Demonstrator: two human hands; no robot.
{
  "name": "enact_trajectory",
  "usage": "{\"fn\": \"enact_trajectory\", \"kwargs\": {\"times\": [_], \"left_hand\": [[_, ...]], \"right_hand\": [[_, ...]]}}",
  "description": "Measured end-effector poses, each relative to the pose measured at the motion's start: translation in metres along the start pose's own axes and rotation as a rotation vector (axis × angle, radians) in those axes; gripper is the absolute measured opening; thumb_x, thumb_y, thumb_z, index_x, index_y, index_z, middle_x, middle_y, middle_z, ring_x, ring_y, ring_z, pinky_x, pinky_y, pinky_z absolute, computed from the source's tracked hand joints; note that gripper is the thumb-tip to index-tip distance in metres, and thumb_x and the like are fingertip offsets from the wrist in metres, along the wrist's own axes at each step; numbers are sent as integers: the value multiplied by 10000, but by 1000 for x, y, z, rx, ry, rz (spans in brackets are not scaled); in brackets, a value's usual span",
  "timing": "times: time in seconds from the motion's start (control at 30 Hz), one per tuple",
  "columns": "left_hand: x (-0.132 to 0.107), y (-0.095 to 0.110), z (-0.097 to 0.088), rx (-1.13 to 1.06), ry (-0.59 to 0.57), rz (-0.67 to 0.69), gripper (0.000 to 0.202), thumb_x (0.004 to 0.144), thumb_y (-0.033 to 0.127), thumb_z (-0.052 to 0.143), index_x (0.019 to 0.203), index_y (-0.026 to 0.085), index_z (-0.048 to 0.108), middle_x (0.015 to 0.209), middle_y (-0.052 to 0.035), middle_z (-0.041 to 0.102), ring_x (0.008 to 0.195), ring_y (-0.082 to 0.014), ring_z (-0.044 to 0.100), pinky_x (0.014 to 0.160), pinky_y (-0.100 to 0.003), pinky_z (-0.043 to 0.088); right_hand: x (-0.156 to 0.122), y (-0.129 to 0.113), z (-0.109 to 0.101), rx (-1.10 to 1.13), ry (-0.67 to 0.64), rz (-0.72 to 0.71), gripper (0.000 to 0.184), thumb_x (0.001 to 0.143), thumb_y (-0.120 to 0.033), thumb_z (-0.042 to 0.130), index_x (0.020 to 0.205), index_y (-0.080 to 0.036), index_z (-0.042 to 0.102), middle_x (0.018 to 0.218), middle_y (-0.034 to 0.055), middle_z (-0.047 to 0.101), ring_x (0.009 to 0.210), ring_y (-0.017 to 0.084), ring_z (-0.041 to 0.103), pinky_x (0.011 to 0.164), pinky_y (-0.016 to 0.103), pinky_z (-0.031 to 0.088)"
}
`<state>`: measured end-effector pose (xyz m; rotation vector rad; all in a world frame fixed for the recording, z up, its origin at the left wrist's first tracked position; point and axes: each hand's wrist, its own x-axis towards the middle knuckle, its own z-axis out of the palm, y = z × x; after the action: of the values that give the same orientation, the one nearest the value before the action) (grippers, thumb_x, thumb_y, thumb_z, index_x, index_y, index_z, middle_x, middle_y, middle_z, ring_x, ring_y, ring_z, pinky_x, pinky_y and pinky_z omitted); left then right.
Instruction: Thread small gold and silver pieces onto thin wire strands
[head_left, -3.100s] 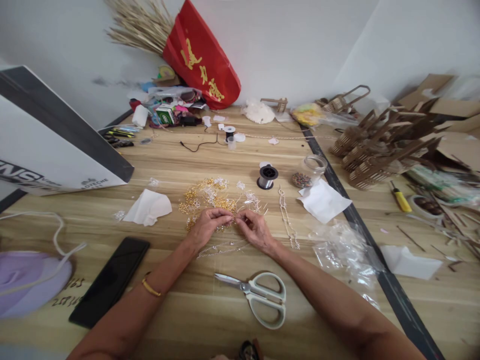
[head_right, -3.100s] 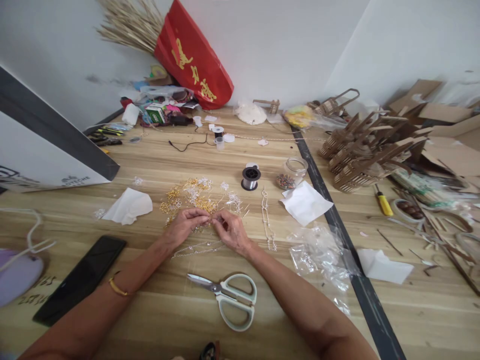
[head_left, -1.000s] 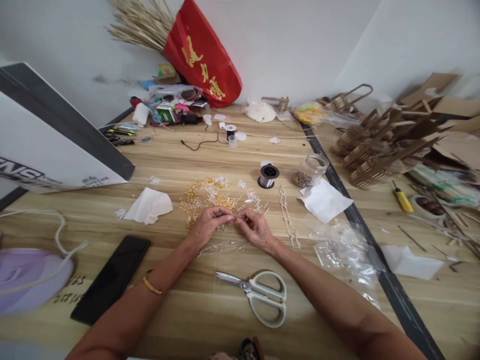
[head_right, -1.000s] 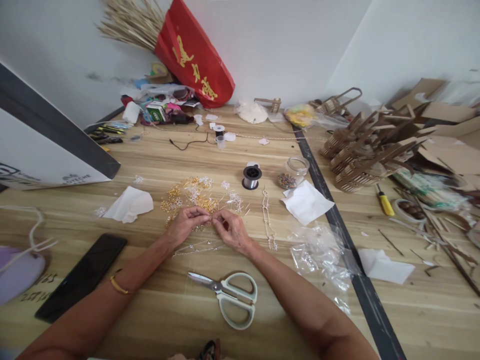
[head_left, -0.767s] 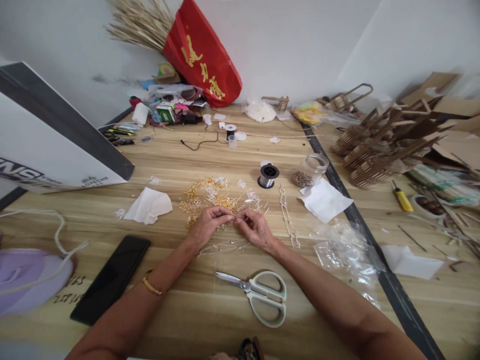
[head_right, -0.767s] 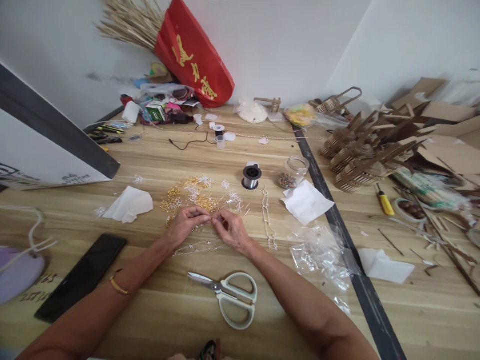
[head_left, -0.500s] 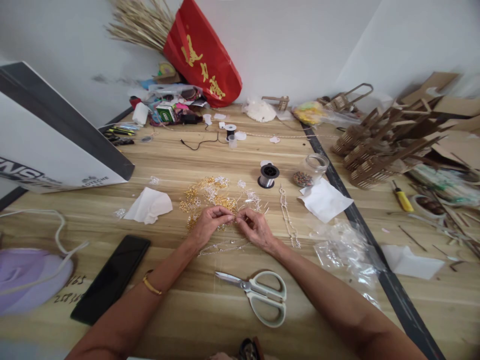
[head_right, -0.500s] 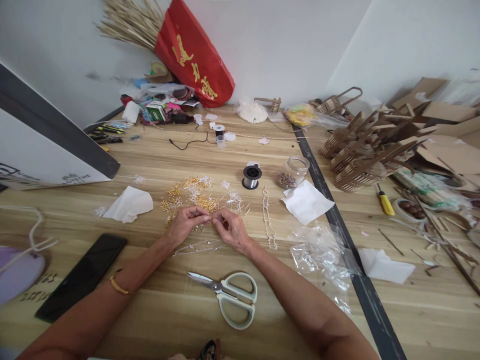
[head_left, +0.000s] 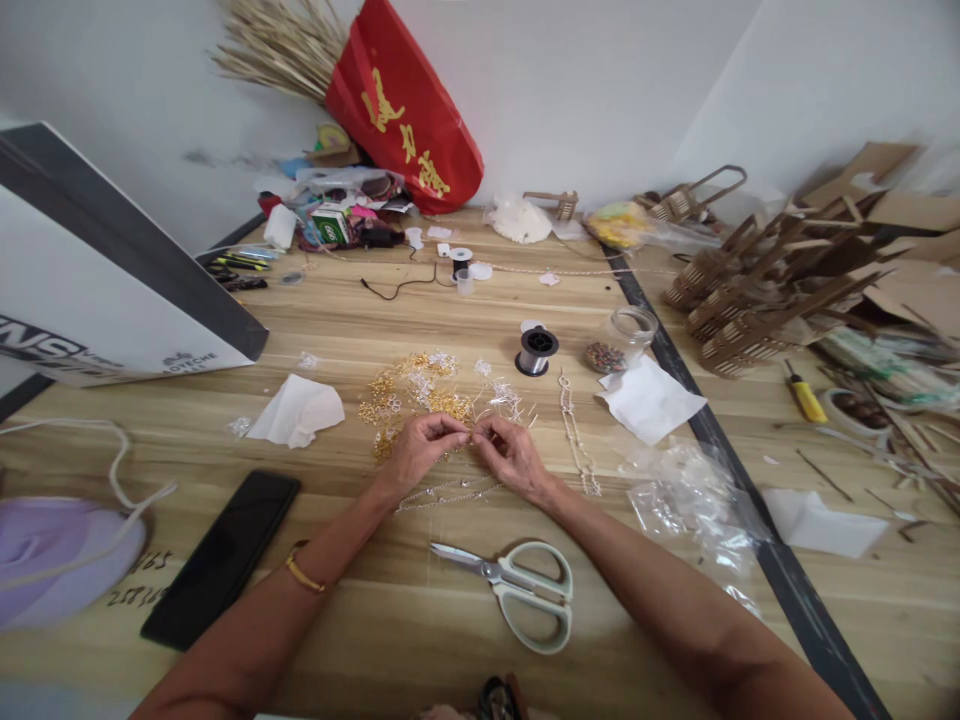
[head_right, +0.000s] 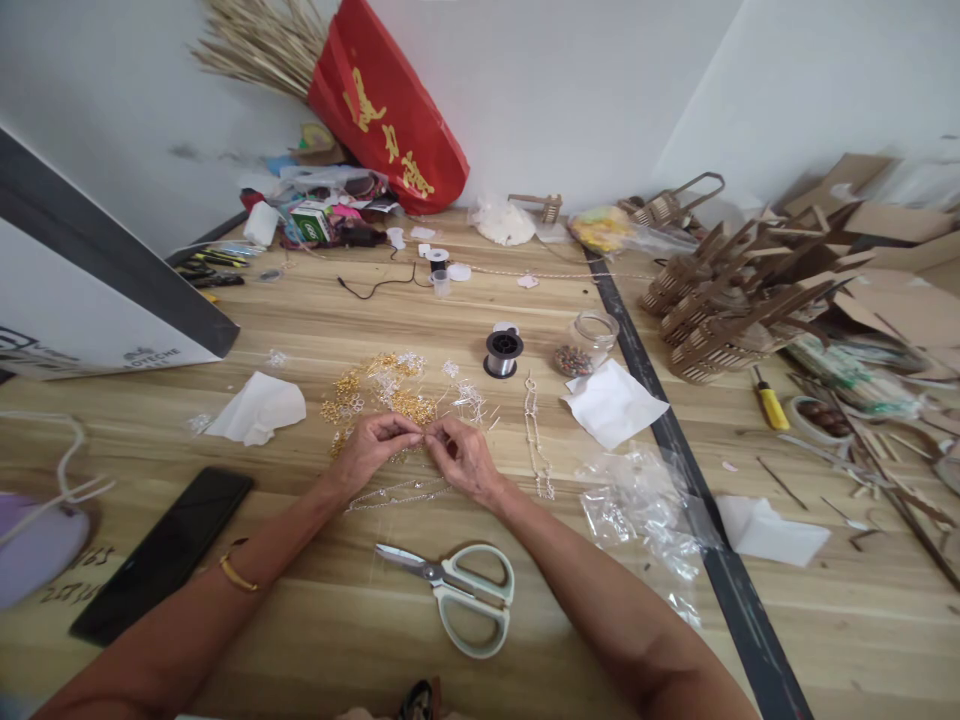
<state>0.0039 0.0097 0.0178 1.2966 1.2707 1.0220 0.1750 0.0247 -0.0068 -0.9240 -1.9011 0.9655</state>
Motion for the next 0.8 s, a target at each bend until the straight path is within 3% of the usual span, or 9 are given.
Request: {"fn": "enact_trajectory", "kwargs": {"times": [0.8], "left_hand": [[1, -2, 0, -34, -9, -12, 195, 640, 275, 741, 782, 144, 717, 793, -55, 731, 742, -178, 652, 736, -291, 498]], "right_hand": [[1, 0, 0, 22, 17, 5, 125, 850, -262, 539, 849, -157, 606, 710, 18, 602, 570, 105, 515, 503, 215, 410]]}}
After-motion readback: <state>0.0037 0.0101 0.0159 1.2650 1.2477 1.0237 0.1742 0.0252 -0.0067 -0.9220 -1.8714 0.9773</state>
